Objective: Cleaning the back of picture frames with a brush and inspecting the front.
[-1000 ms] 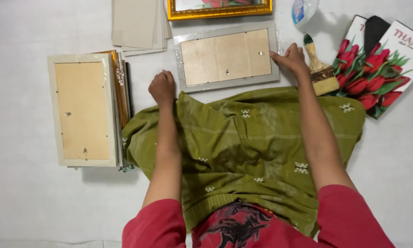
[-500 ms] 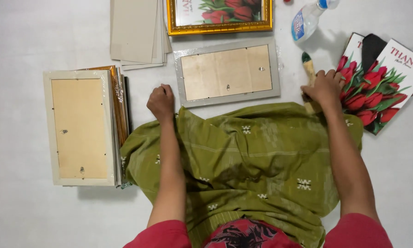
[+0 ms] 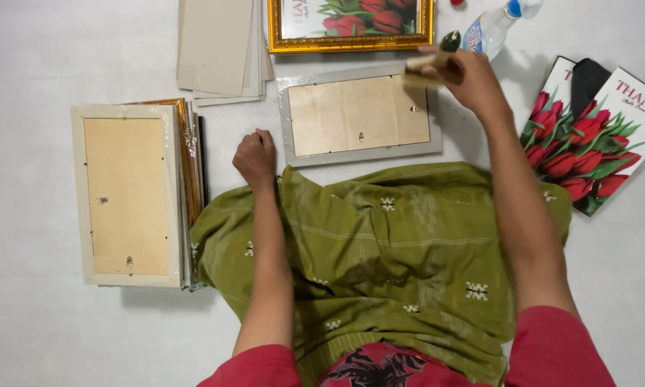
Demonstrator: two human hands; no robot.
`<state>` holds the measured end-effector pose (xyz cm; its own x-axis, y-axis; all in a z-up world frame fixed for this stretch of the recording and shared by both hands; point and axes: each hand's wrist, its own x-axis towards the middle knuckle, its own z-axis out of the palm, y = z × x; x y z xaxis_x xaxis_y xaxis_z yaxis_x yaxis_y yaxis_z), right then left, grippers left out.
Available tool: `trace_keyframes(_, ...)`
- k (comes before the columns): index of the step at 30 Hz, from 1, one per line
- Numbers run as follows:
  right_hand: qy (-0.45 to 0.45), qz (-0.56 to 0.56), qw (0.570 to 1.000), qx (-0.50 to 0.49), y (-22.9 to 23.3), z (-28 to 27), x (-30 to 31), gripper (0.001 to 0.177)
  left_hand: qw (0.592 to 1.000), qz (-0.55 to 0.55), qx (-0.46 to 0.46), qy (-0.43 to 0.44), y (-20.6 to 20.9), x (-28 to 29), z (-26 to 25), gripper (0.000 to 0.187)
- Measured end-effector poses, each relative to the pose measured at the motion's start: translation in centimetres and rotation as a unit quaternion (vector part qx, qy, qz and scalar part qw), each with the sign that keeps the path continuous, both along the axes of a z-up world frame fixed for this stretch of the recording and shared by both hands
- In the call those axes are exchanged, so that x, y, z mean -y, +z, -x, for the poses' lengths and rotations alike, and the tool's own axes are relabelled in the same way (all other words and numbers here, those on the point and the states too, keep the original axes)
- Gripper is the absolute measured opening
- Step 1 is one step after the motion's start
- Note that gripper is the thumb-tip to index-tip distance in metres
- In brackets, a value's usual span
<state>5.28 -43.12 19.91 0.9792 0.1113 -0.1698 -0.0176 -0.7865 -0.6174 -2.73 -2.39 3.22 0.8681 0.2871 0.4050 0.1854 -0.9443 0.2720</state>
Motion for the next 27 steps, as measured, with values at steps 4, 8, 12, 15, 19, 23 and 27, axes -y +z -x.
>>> trace_keyframes(4, 0.068, -0.064, 0.987, 0.133, -4.2, -2.1, -1.2, 0.033, 1.000, -0.013, 0.002, -0.004, -0.6, -0.1, 0.0, 0.045)
trace_keyframes(8, 0.059, 0.039, 0.990, 0.121, -6.0, -1.2, -2.0, 0.063, 1.000, -0.013, 0.014, -0.003, -0.2, 0.0, 0.0, 0.044)
trace_keyframes(12, 0.116, -0.013, 0.988, 0.105, -6.0, -1.0, -0.4, 0.054, 1.000, -0.010, 0.010, 0.002, 0.0, 0.0, 0.1, 0.045)
trace_keyframes(15, 0.107, 0.117, 0.980, -0.121, -5.8, -2.2, 1.6, 0.044, 1.000, 0.012, 0.002, -0.005, -0.2, 0.0, 0.1, 0.047)
trace_keyframes(19, 0.137, -0.007, 0.986, 0.097, -5.1, -1.8, 1.5, 0.044, 1.000, -0.011, 0.020, -0.007, -0.1, -0.1, 0.2, 0.045)
trace_keyframes(23, 0.069, -0.082, 0.994, -0.010, -4.2, 1.6, -1.7, 0.036, 0.999, -0.024, 0.022, -0.002, -0.7, -0.2, 0.1, 0.044)
trace_keyframes(27, 0.153, 0.004, 0.988, 0.009, -5.0, 3.4, 0.3, 0.034, 0.997, -0.033, 0.058, 0.043, -1.4, 0.3, 0.2, 0.038)
